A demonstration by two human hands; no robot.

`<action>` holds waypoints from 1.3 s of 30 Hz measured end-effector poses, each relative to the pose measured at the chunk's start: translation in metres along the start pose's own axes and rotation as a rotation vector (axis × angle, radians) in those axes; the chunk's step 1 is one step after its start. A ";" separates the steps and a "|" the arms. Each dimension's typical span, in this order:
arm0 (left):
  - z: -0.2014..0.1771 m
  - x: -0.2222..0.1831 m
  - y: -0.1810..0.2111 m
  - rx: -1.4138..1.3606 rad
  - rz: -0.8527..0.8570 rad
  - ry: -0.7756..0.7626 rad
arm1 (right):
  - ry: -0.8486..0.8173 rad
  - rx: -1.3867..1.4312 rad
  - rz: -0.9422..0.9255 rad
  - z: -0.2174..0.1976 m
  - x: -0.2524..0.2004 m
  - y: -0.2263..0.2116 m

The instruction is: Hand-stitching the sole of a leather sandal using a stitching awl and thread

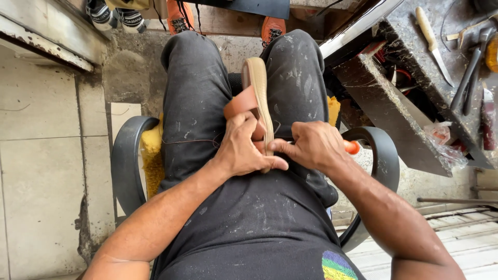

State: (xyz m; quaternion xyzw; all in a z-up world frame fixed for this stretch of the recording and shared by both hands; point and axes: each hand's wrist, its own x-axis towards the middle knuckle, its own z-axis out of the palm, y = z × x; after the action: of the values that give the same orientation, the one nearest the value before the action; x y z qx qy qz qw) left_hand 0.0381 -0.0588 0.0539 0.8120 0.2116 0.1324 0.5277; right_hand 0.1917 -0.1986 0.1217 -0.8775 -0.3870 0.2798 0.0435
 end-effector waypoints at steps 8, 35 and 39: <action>0.006 -0.008 -0.021 -0.004 -0.056 0.108 | -0.183 -0.340 0.076 -0.047 -0.039 -0.027; -0.026 -0.008 -0.058 -0.081 0.042 0.156 | 0.062 1.763 -0.459 0.074 0.015 -0.029; -0.023 -0.006 -0.053 -0.075 0.083 0.172 | -0.100 1.678 -0.442 0.081 0.019 -0.005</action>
State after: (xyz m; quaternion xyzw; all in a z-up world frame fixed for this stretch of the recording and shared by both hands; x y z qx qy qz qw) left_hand 0.0115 -0.0243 0.0152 0.7854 0.2174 0.2311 0.5315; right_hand 0.1558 -0.1928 0.0463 -0.4470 -0.2159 0.4961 0.7124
